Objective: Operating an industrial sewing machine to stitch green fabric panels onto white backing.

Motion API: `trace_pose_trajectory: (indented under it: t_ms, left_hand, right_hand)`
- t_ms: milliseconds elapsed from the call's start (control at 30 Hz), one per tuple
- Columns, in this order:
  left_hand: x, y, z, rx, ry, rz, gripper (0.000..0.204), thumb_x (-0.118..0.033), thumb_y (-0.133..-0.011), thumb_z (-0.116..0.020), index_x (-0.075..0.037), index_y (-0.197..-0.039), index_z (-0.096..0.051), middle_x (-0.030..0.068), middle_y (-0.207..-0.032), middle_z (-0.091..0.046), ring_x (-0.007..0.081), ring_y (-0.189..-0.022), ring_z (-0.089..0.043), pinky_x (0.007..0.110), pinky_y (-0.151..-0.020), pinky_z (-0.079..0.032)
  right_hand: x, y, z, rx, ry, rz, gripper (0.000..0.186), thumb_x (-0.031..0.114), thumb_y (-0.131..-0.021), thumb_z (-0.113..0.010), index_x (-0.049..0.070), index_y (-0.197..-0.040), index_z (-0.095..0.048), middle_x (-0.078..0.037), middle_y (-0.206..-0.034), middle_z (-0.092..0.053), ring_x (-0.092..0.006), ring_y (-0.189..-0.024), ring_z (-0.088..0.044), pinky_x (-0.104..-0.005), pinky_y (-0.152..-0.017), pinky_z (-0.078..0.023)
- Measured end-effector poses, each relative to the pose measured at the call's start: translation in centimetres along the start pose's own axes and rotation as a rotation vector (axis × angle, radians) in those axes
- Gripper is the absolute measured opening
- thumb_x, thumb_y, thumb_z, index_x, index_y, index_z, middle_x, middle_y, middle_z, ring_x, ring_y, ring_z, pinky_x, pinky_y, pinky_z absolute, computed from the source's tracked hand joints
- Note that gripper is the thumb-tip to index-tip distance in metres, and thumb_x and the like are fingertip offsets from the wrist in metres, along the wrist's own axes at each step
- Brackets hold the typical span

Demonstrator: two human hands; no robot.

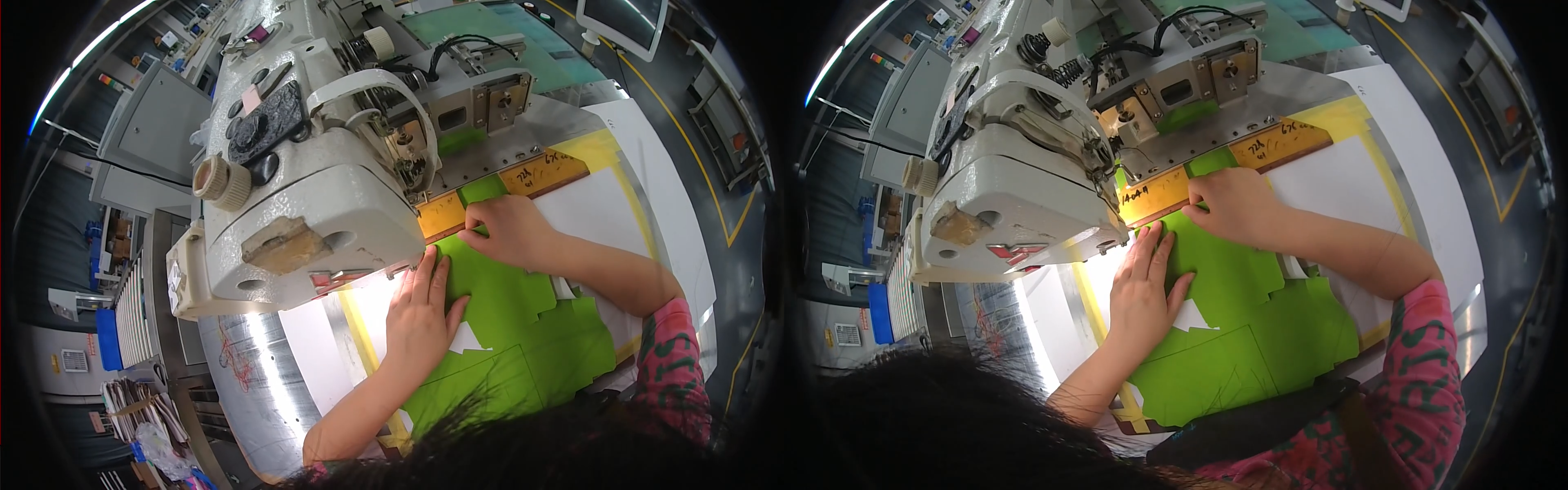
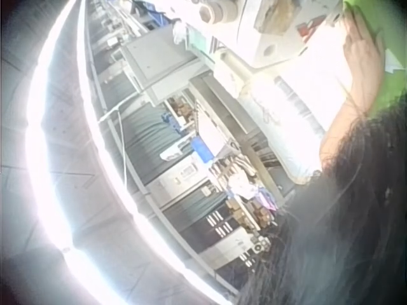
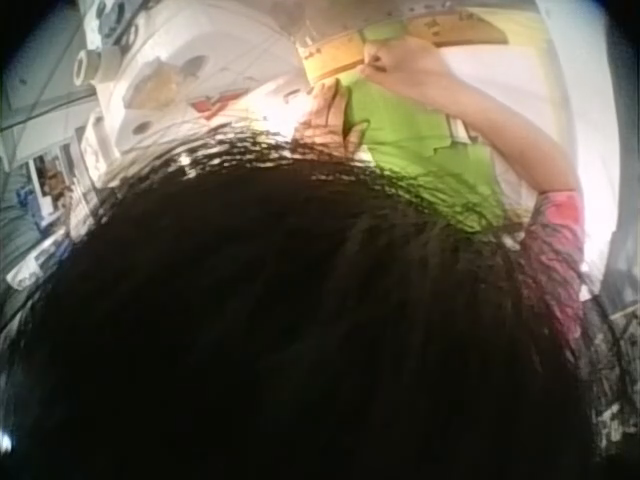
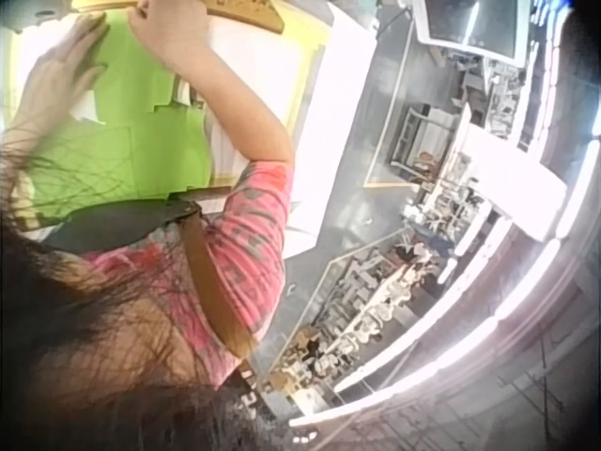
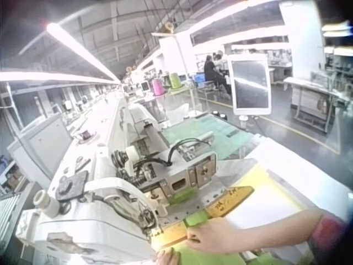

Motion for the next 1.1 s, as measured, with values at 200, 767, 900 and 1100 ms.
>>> trace_pose_trajectory:
  t_ms: [200,767,900,1100]
  left_hand:
    - [0.0,0.0,-0.1,0.012,0.047,0.047,0.055,-0.021,-0.078,-0.070,0.002,-0.125,-0.051,0.0189,-0.132,-0.046,0.0373,-0.120,-0.048,0.043,-0.098,-0.042]
    - [-0.2,-0.2,-0.2,0.010,-0.126,0.058,0.058,-0.037,-0.077,-0.068,-0.005,-0.123,-0.054,0.0113,-0.132,-0.049,0.0301,-0.123,-0.046,0.041,-0.097,-0.036]
    - [-0.3,-0.1,-0.4,0.005,-0.137,0.044,0.058,-0.038,-0.078,-0.068,-0.005,-0.124,-0.054,0.0119,-0.134,-0.048,0.0306,-0.123,-0.045,0.041,-0.098,-0.035]
    - [-0.6,-0.2,-0.2,0.044,-0.168,0.054,0.060,-0.039,-0.079,-0.066,-0.004,-0.125,-0.052,0.0127,-0.136,-0.046,0.0312,-0.124,-0.044,0.042,-0.098,-0.034]
  right_hand:
    - [-0.1,0.0,0.0,-0.011,-0.003,0.012,0.021,0.026,-0.079,-0.066,0.006,-0.077,-0.060,-0.010,-0.072,-0.064,-0.0306,-0.068,-0.062,-0.0402,-0.060,-0.048]
    - [-2.5,0.9,2.2,-0.117,0.210,0.161,0.032,0.037,-0.082,-0.065,0.007,-0.080,-0.057,-0.007,-0.073,-0.061,-0.0256,-0.072,-0.062,-0.0376,-0.063,-0.048]
    - [-2.7,1.3,3.2,-0.039,0.076,0.054,0.030,0.034,-0.085,-0.061,0.005,-0.087,-0.060,-0.007,-0.081,-0.061,-0.0250,-0.080,-0.061,-0.0368,-0.068,-0.048]
    - [2.0,6.3,0.1,0.023,0.417,0.435,0.049,0.036,-0.090,-0.053,-0.002,-0.121,-0.054,-0.016,-0.125,-0.052,-0.0287,-0.119,-0.048,-0.0398,-0.099,-0.039]
Point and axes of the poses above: each hand's wrist, its own y-axis away from the middle knuckle, its own z-axis out of the back of the hand, x = y × z, the point moved 6 cm from there along -y, towards the middle knuckle
